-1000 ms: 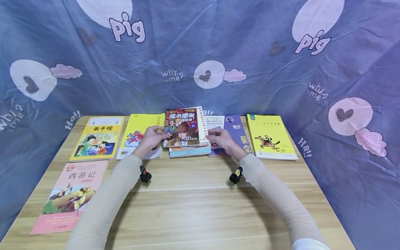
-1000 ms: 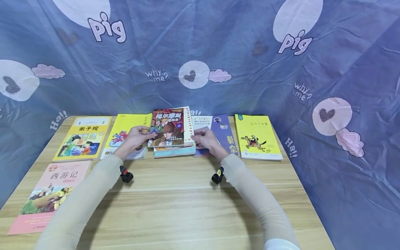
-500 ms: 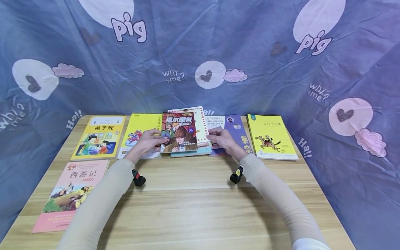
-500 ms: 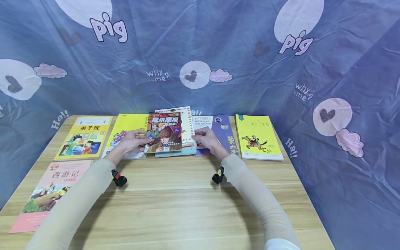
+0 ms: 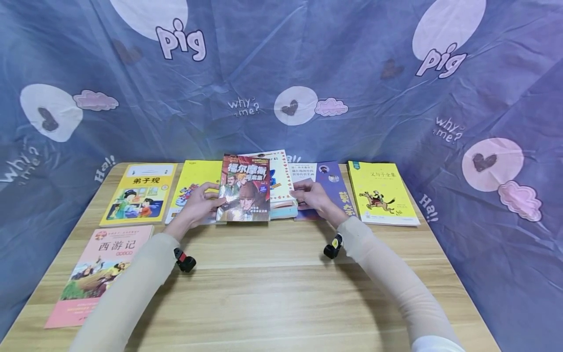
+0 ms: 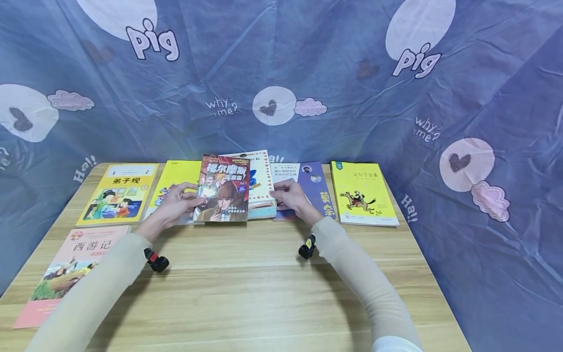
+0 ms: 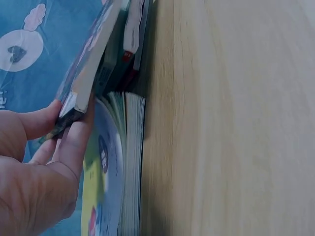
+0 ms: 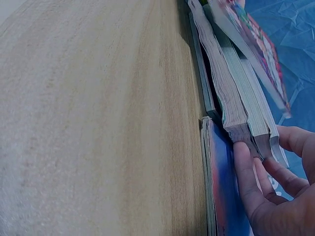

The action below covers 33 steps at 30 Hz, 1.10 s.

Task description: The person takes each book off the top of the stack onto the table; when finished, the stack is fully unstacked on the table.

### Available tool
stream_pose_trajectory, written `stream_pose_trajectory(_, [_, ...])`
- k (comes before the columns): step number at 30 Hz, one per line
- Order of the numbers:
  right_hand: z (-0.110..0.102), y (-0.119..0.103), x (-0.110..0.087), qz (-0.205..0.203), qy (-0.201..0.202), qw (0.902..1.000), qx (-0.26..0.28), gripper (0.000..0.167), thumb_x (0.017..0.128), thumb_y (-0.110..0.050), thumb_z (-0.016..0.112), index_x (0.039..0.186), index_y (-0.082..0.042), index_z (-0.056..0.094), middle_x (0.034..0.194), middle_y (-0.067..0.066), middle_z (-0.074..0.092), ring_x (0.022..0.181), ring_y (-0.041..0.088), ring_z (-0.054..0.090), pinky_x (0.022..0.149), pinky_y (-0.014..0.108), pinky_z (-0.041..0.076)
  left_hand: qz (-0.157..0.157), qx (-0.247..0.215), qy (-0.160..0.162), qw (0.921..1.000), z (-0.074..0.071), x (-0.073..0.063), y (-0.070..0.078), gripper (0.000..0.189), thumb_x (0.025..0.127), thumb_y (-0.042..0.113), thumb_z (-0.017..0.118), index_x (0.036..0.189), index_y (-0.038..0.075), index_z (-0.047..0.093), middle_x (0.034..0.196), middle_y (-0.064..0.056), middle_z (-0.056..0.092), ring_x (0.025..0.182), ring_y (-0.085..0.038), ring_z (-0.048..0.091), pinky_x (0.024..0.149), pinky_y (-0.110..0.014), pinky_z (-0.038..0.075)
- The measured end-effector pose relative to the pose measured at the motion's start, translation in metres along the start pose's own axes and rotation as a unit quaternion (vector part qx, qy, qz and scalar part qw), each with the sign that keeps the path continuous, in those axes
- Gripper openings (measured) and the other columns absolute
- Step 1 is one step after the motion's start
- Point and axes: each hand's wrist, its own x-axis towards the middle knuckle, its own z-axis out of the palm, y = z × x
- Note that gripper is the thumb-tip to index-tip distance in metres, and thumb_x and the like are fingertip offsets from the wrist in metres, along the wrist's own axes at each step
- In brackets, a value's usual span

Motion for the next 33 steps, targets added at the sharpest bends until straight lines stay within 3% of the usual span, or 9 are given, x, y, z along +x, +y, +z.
stream_pose_trajectory(4, [0.000, 0.001, 0.001, 0.002, 0.000, 1.0000, 0.000, 0.048, 0.100, -0.017, 0.074, 0.143, -0.004, 0.061, 0.113, 0.007, 0.073, 0.077, 0.010, 0.069, 0.073, 0.028, 0.068, 0.020, 0.007, 0.000, 0.9998, -0.007, -0.010, -0.003, 0.056, 0.104, 0.011, 0.066, 0.153, 0.003, 0.039, 0.122, -0.007, 0.064, 0.082, -0.004, 0.066, 0.067, -0.022, 0.060])
stream_pose_trajectory(10, [0.000, 0.002, 0.002, 0.002, 0.003, 1.0000, -0.006, 0.047, 0.100, -0.017, 0.073, 0.144, -0.005, 0.060, 0.132, 0.017, 0.070, 0.080, 0.011, 0.068, 0.074, 0.027, 0.068, 0.034, -0.007, 0.028, 0.9990, -0.011, -0.029, -0.010, 0.054, 0.104, 0.015, 0.067, 0.150, 0.005, 0.040, 0.139, -0.017, 0.056, 0.082, -0.001, 0.065, 0.067, -0.023, 0.061])
stream_pose_trajectory(13, [0.000, 0.002, 0.004, 0.002, 0.003, 1.0000, -0.007, 0.047, 0.100, -0.017, 0.073, 0.144, -0.006, 0.060, 0.136, 0.019, 0.067, 0.083, 0.012, 0.068, 0.075, 0.028, 0.068, 0.037, -0.020, 0.043, 0.9982, -0.014, -0.037, -0.015, 0.044, 0.103, 0.013, 0.068, 0.141, 0.010, 0.046, 0.129, -0.008, 0.060, 0.080, 0.000, 0.064, 0.064, -0.023, 0.062])
stream_pose_trajectory(17, [0.000, 0.002, 0.003, 0.000, 0.002, 1.0000, -0.007, 0.047, 0.100, -0.017, 0.073, 0.144, -0.006, 0.060, 0.135, 0.018, 0.067, 0.084, 0.012, 0.067, 0.076, 0.028, 0.068, 0.036, -0.026, 0.052, 0.9976, -0.019, -0.052, -0.019, 0.038, 0.102, 0.012, 0.070, 0.134, 0.013, 0.049, 0.108, 0.010, 0.061, 0.078, 0.000, 0.065, 0.064, -0.024, 0.063])
stream_pose_trajectory(21, [0.001, 0.002, 0.002, 0.001, 0.001, 1.0000, -0.007, 0.047, 0.100, -0.017, 0.073, 0.144, -0.006, 0.060, 0.130, 0.015, 0.069, 0.082, 0.011, 0.068, 0.075, 0.028, 0.068, 0.037, -0.030, 0.047, 0.9978, -0.025, -0.068, -0.024, 0.037, 0.102, 0.009, 0.068, 0.133, 0.013, 0.048, 0.102, 0.015, 0.064, 0.078, 0.000, 0.069, 0.066, -0.026, 0.065])
stream_pose_trajectory(28, [0.001, 0.000, 0.002, 0.003, 0.000, 1.0000, -0.006, 0.047, 0.100, -0.018, 0.074, 0.143, -0.006, 0.060, 0.120, 0.010, 0.070, 0.080, 0.012, 0.068, 0.074, 0.028, 0.068, 0.030, -0.011, 0.042, 0.9986, -0.034, -0.099, -0.032, 0.036, 0.102, 0.007, 0.067, 0.132, 0.014, 0.047, 0.101, 0.020, 0.066, 0.083, -0.002, 0.069, 0.070, -0.028, 0.065])
stream_pose_trajectory(33, [0.000, 0.000, 0.002, 0.006, -0.003, 1.0000, -0.006, 0.048, 0.100, -0.018, 0.073, 0.145, -0.006, 0.060, 0.120, 0.009, 0.069, 0.082, 0.013, 0.067, 0.075, 0.029, 0.068, 0.023, 0.001, 0.053, 0.9983, -0.038, -0.122, -0.038, 0.040, 0.102, 0.009, 0.067, 0.136, 0.011, 0.045, 0.107, 0.017, 0.063, 0.086, -0.003, 0.068, 0.071, -0.029, 0.065])
